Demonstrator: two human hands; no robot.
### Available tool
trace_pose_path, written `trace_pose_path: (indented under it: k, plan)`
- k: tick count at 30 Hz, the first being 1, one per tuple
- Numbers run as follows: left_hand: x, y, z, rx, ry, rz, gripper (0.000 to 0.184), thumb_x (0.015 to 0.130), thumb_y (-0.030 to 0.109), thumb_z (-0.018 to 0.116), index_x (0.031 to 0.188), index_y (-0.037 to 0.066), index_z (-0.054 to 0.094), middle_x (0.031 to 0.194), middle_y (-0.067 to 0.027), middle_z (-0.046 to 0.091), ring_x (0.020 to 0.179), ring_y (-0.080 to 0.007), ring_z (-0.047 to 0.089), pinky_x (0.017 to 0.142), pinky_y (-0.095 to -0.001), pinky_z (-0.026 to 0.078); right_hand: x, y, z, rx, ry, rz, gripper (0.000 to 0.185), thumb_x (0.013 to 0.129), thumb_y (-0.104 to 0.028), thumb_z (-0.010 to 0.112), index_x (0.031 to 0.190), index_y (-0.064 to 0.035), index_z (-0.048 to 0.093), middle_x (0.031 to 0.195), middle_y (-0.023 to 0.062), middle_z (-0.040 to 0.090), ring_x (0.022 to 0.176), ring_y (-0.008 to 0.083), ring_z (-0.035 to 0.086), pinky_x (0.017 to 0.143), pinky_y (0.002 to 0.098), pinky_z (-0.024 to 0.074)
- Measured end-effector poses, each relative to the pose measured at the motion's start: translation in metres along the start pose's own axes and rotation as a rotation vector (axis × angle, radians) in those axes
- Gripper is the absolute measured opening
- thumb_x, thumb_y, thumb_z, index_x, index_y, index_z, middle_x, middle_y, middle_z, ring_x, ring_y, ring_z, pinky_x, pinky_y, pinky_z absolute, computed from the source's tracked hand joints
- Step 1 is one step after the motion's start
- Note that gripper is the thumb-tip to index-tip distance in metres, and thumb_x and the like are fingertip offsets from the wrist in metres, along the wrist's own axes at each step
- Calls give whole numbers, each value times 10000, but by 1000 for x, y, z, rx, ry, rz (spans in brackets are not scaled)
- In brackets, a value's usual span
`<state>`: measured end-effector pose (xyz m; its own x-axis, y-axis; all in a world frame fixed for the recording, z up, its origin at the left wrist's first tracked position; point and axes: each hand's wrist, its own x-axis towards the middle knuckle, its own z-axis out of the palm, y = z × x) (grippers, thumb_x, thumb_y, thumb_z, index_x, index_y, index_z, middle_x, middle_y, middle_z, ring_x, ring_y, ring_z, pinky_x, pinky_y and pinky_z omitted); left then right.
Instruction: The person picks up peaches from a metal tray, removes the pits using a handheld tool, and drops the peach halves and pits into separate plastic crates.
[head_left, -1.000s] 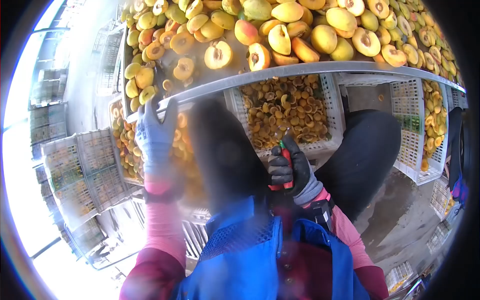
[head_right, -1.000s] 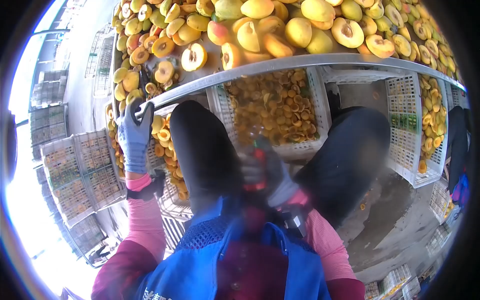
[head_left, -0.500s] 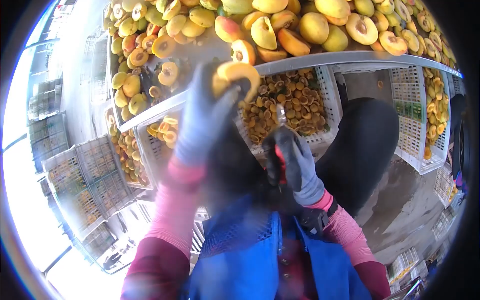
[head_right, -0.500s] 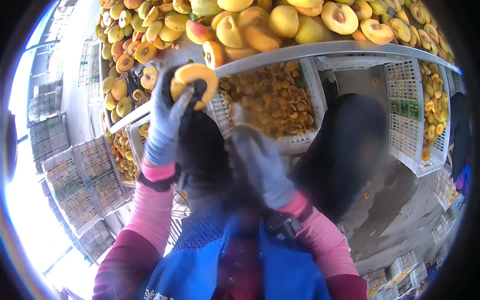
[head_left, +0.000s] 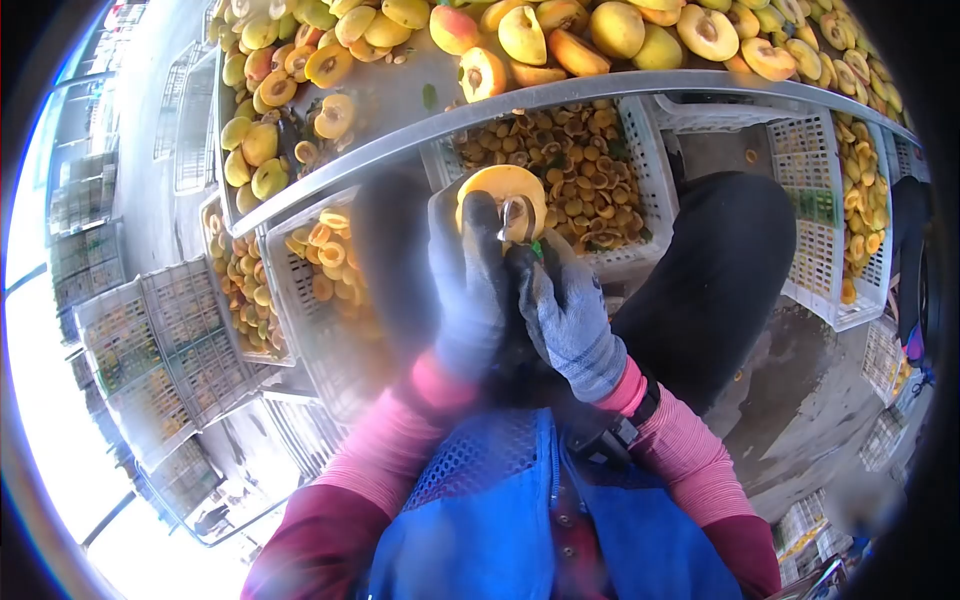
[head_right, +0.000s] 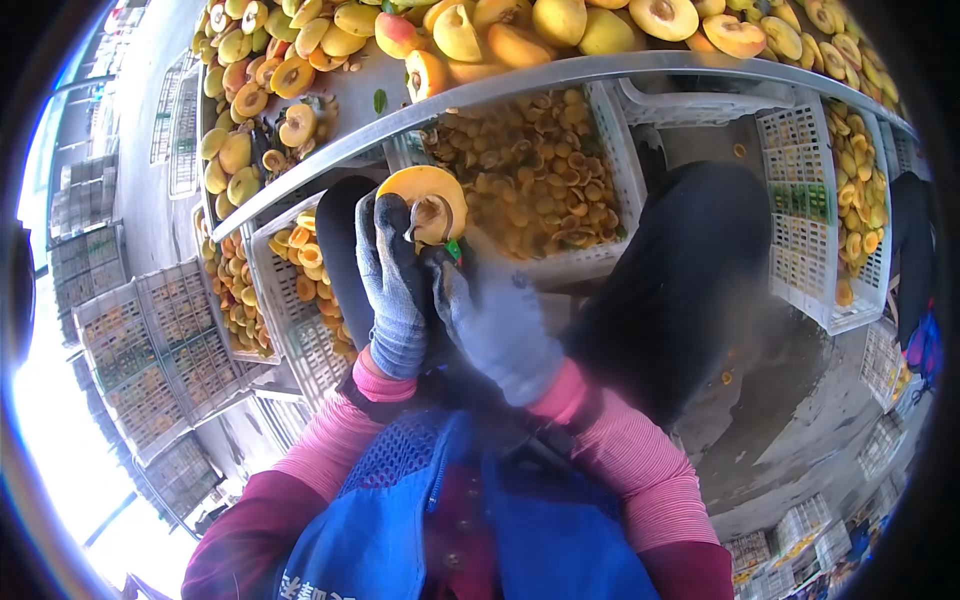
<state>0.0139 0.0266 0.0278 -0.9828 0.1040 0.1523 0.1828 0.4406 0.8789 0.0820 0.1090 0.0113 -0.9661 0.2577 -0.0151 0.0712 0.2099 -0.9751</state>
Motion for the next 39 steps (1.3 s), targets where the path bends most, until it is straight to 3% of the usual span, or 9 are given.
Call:
trace_pose_path:
  k: [6,8,9,12,15,22,26,32,39]
  plan:
    - [-8,-2,-4,-38,-78,126,247,957,179,475,1117,-8,504,918,-140,613,764,-178,588,690,-296,492,-9,8,-8,58,-166,226,350,969,-154,471,1258,42,446,926,108,571,729,141,554,639,273,470]
    - [2,-35,-12,83,-217,317,313,874,82,542,1159,-33,483,969,-193,579,770,-251,586,673,-316,496,-6,11,-11,174,-163,249,352,948,-238,497,1186,21,491,939,190,599,820,316,580,708,383,467]
    - [9,-49,-15,132,-280,417,372,832,34,575,1180,-46,473,995,-219,562,774,-287,586,665,-326,498,-6,13,-11,240,-165,256,351,947,-253,504,1170,19,501,926,190,605,816,316,588,714,387,467]
    - [18,-59,-32,-46,-550,285,419,813,-5,574,1215,-53,467,1049,-226,554,847,-300,586,727,-321,487,-5,14,-9,399,-178,259,334,949,-281,517,1117,8,531,864,165,614,769,278,599,697,369,467]
    - [19,-56,-32,105,-501,374,288,968,62,452,1219,-69,502,1128,-161,597,1011,-194,592,921,-268,438,0,-3,-14,668,-262,578,289,952,-301,526,1020,-22,555,765,69,562,642,164,538,573,282,436]
    - [14,-23,-21,-244,-430,-163,199,891,61,541,1067,-24,579,926,-134,626,829,-171,605,723,-267,490,1,-15,-26,982,-456,998,411,948,-496,458,824,-110,529,582,-38,427,397,68,358,333,236,272]
    - [9,-24,-17,-352,-399,-107,271,928,189,530,1082,-29,573,899,-90,631,832,-115,574,756,-270,471,-6,11,-15,1767,-649,1023,466,948,-528,421,875,-78,522,554,-5,405,357,70,342,270,207,240]
    - [-1,-21,-11,-465,-369,-25,303,943,250,539,1095,-10,574,912,-67,618,839,-110,557,765,-250,453,-10,17,-7,2235,-790,947,442,966,-486,403,931,-61,517,564,15,428,363,69,358,262,202,291]
    - [14,-36,-21,-334,-440,-74,274,889,188,583,1077,-11,587,919,-121,639,818,-147,607,745,-289,492,-9,20,-11,1883,-719,1005,439,979,-470,378,939,-52,506,562,13,423,368,62,368,262,196,301]
